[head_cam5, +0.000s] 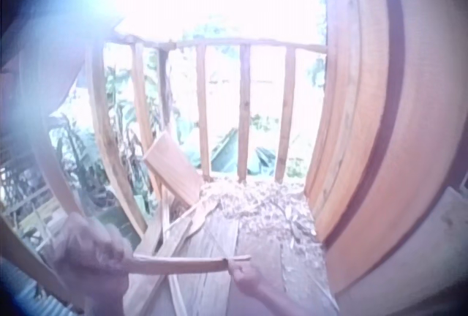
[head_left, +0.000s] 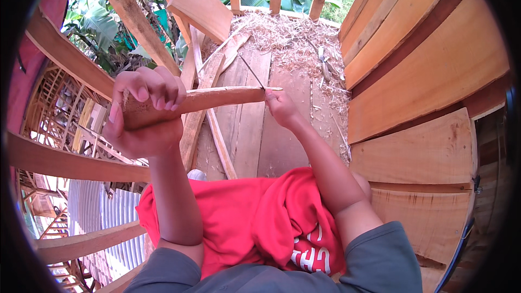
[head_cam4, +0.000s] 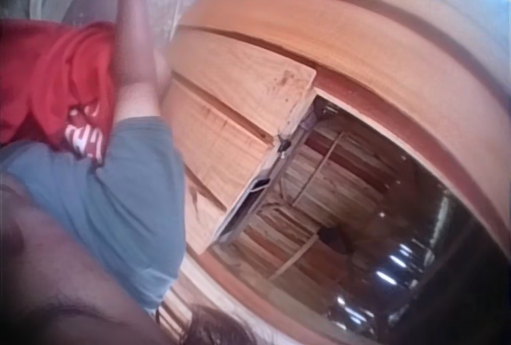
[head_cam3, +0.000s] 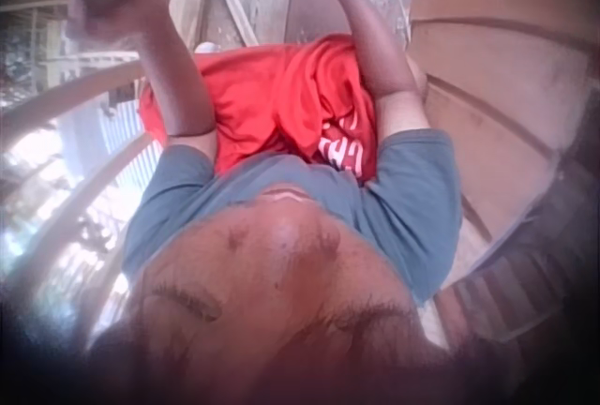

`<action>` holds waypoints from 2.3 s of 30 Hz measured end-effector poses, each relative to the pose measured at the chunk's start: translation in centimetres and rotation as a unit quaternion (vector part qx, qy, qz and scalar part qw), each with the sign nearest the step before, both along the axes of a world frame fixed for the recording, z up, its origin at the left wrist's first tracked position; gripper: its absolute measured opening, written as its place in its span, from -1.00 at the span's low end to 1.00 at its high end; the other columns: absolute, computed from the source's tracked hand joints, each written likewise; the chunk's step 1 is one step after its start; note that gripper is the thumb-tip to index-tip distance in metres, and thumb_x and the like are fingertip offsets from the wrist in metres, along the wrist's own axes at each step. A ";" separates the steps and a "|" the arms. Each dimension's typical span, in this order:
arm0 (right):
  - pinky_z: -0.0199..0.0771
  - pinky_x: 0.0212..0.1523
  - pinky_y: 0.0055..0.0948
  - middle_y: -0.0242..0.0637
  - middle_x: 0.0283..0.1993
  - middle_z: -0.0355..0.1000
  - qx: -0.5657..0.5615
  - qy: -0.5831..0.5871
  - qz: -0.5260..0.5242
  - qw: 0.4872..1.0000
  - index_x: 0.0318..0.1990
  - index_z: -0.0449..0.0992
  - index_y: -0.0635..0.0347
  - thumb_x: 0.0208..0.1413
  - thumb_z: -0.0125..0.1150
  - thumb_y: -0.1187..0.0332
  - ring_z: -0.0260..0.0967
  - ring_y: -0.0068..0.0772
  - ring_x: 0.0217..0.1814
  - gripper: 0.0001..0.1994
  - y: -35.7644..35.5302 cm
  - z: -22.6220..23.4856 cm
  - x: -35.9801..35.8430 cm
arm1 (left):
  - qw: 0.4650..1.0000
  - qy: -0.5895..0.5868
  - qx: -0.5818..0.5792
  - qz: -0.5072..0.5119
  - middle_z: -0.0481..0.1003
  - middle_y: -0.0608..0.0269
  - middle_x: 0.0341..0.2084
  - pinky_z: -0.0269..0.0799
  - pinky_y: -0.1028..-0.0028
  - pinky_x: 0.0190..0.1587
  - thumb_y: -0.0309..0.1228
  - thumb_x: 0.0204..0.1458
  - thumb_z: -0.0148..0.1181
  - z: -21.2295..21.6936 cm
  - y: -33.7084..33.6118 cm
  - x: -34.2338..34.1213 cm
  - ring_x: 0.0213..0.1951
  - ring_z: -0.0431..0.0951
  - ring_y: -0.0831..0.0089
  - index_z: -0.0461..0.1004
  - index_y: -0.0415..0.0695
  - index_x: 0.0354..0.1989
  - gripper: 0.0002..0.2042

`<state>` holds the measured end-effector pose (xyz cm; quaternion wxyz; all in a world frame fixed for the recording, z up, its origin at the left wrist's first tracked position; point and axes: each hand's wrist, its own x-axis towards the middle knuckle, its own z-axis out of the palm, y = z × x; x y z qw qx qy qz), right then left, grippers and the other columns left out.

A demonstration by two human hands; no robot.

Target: The person is carving a small piece of wood using a knife. They hold the wood in their left hand and use the knife in their right hand to shave off thin layers, creating wood shavings that fall onto the floor.

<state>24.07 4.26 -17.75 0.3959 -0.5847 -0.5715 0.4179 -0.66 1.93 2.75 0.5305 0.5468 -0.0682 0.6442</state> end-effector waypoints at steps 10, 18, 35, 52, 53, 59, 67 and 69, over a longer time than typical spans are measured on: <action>0.31 -0.33 -0.12 0.05 -0.54 0.35 -0.008 -0.112 -0.018 0.994 -0.45 0.40 0.37 0.33 -0.19 0.14 0.36 -0.02 -0.43 -0.54 -1.3 3.4 0.0 | 0.999 0.022 0.039 -0.011 0.27 0.17 -0.60 0.21 0.44 -0.51 -0.07 0.11 -0.19 0.2 -0.7 0.4 -0.55 0.23 0.41 0.27 -0.17 -0.40 -0.63; 0.36 -0.29 -0.03 0.09 -0.52 0.43 0.019 -0.167 -0.045 0.985 -0.47 0.45 0.34 0.32 -0.21 0.13 0.43 0.15 -0.36 -0.52 -2.2 4.6 -1.1 | 1.000 0.012 0.012 0.002 0.26 0.15 -0.63 0.21 0.42 -0.51 -0.09 0.10 -0.18 0.1 -1.0 0.6 -0.57 0.23 0.38 0.27 -0.21 -0.42 -0.63; 0.29 -0.37 -0.05 0.09 -0.55 0.36 0.113 -0.115 -0.019 0.987 -0.50 0.39 0.32 0.30 -0.15 0.19 0.37 0.17 -0.44 -0.59 -2.4 3.5 -1.7 | 0.999 0.026 0.024 -0.007 0.26 0.14 -0.62 0.22 0.39 -0.48 -0.09 0.12 -0.18 0.0 -0.7 0.1 -0.56 0.23 0.40 0.26 -0.21 -0.43 -0.62; 0.23 -0.42 -0.11 0.03 -0.56 0.38 0.065 -0.256 -0.127 0.956 -0.51 0.35 0.34 0.30 -0.13 0.22 0.32 0.12 -0.49 -0.60 -2.1 -0.7 1.1 | 1.000 0.014 0.014 0.022 0.28 0.13 -0.63 0.21 0.39 -0.51 -0.07 0.11 -0.16 0.2 -1.4 1.5 -0.57 0.22 0.40 0.27 -0.20 -0.43 -0.62; 0.22 -0.43 -0.13 0.01 -0.58 0.38 0.052 -0.302 -0.126 0.944 -0.52 0.35 0.34 0.30 -0.13 0.22 0.31 0.09 -0.51 -0.60 -1.6 -0.5 1.2 | 0.999 0.023 0.027 0.021 0.28 0.13 -0.63 0.21 0.39 -0.50 -0.07 0.11 -0.16 0.5 -1.3 1.2 -0.58 0.22 0.40 0.27 -0.21 -0.43 -0.62; 0.32 -0.32 -0.02 0.09 -0.49 0.41 -0.031 -0.112 0.008 0.993 -0.45 0.42 0.31 0.28 -0.13 0.19 0.42 0.14 -0.37 -0.61 -0.8 0.1 2.6 | 1.000 0.003 -0.003 0.009 0.26 0.15 -0.59 0.20 0.41 -0.49 -0.03 0.09 -0.16 0.3 -0.7 1.0 -0.53 0.22 0.40 0.26 -0.19 -0.38 -0.60; 0.27 -0.40 -0.11 -0.01 -0.58 0.32 0.035 -0.159 -0.013 0.987 -0.46 0.40 0.33 0.29 -0.12 0.19 0.31 -0.01 -0.48 -0.61 -2.4 5.3 -0.3 | 1.000 0.012 0.015 0.015 0.27 0.14 -0.61 0.23 0.41 -0.50 -0.05 0.11 -0.18 0.2 -1.4 1.1 -0.55 0.23 0.39 0.26 -0.20 -0.40 -0.60; 0.33 -0.33 -0.05 0.06 -0.52 0.41 0.025 -0.179 0.026 0.983 -0.43 0.43 0.33 0.28 -0.12 0.17 0.41 0.13 -0.40 -0.60 -2.6 7.4 -0.5 | 0.998 0.042 0.038 0.017 0.27 0.17 -0.62 0.22 0.42 -0.50 -0.05 0.11 -0.18 0.3 -1.2 0.9 -0.55 0.23 0.41 0.26 -0.17 -0.41 -0.63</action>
